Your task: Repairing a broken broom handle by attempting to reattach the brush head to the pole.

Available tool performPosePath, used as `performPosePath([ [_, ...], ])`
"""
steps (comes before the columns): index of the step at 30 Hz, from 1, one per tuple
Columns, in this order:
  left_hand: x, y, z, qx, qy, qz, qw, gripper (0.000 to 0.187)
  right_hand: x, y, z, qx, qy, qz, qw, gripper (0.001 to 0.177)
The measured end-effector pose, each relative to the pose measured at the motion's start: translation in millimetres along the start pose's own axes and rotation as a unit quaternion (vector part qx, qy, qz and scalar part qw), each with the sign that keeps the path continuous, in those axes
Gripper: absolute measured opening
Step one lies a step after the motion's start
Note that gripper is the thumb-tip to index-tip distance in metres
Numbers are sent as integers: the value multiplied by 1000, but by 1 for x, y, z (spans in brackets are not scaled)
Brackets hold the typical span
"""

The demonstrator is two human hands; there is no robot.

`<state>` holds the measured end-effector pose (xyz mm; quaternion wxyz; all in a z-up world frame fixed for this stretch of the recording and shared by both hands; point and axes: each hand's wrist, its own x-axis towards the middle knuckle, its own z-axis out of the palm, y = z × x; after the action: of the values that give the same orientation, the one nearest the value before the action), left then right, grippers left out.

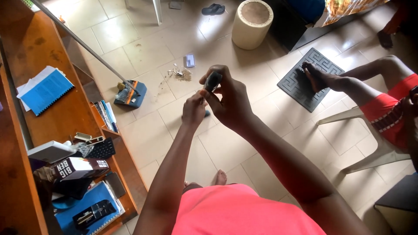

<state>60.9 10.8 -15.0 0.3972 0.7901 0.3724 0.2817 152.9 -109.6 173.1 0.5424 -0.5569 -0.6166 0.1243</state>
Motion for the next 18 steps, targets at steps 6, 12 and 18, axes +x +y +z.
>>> performPosePath([
  [6, 18, 24, 4, 85, -8, 55, 995, 15, 5, -4, -40, -26, -14, -46, 999, 42],
  [12, 27, 85, -19, 93, -114, 97, 984, 16, 34, -16, -86, -48, 16, -81, 995, 42],
  [18, 30, 55, 15, 94, -215, 21, 972, 10, 47, 22, -91, -39, 5, -74, 996, 39],
])
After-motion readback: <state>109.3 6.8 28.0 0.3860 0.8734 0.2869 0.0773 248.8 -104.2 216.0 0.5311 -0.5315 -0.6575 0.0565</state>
